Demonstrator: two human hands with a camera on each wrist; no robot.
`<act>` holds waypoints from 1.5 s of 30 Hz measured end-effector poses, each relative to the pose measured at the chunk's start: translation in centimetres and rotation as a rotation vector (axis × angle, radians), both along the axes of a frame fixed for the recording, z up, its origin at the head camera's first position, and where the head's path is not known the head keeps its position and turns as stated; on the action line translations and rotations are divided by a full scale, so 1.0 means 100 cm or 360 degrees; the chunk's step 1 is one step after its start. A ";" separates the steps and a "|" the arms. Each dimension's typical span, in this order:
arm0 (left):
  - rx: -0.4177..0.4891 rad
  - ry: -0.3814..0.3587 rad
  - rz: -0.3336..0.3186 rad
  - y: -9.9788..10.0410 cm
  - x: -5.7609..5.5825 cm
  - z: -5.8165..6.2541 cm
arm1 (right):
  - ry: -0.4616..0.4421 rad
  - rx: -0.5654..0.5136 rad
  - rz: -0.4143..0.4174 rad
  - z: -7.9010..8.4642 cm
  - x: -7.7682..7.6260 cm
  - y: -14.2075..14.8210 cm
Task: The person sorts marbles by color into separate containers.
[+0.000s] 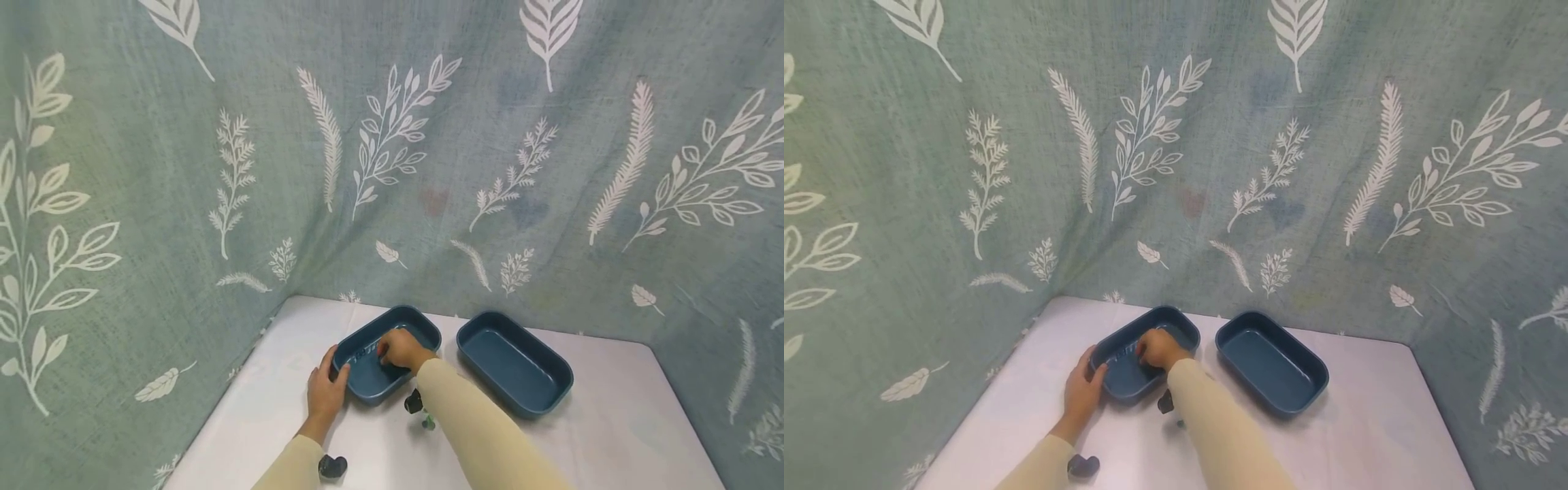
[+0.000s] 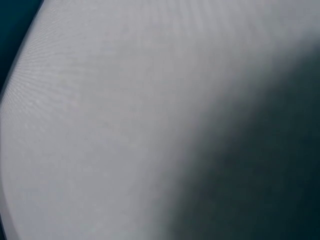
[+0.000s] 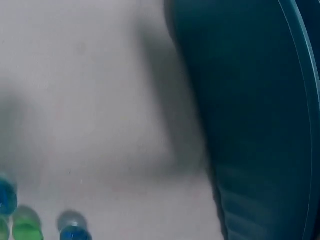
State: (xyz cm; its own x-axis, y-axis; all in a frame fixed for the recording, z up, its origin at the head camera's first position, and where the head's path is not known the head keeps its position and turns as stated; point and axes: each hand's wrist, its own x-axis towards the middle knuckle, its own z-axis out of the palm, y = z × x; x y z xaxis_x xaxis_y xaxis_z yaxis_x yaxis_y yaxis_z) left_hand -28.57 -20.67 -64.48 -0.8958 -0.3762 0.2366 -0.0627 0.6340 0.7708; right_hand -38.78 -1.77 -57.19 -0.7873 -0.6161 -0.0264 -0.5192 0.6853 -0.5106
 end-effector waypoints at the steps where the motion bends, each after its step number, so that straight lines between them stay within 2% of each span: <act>1: -0.0003 -0.0004 -0.0001 0.000 0.002 -0.001 | 0.0008 0.0006 0.0007 -0.002 0.001 -0.001; 4: -0.0008 -0.0015 0.0004 0.002 0.003 -0.003 | 0.0016 0.0021 0.0018 -0.004 0.006 -0.003; 9: -0.0007 0.0011 -0.0001 0.001 0.002 -0.003 | -0.0013 0.0073 -0.0048 0.000 0.010 -0.003; 16: -0.0004 -0.0027 -0.0001 0.002 0.000 -0.002 | -0.0057 0.0137 -0.0073 -0.002 0.007 -0.003; 21: 0.0008 -0.0040 -0.0030 0.005 0.002 -0.006 | -0.0011 0.0123 -0.0046 -0.008 0.006 0.004; 25: 0.0014 -0.0014 -0.0030 0.004 0.001 -0.006 | -0.0008 0.0029 -0.0030 -0.003 0.003 0.013; 34: -0.0008 0.0052 -0.0025 -0.003 -0.018 -0.001 | -0.0106 -0.0274 -0.0166 0.015 0.001 0.054; 38: -0.0015 0.0049 -0.0013 -0.005 -0.019 -0.001 | -0.0109 -0.0376 -0.0257 0.015 0.010 0.074; 45: 0.0024 0.0075 -0.0043 -0.004 -0.016 -0.006 | -0.0126 -0.0629 -0.0371 0.004 0.037 0.108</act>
State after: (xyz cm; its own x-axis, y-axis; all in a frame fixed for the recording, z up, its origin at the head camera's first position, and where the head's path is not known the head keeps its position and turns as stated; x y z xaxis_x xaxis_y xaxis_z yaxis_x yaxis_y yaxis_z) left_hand -30.13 -21.03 -65.10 -0.8937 -0.3558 0.2733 -0.0090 0.6232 0.7820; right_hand -35.12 8.99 -56.74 -0.9110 -0.3978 0.1090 -0.3231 0.5238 -0.7882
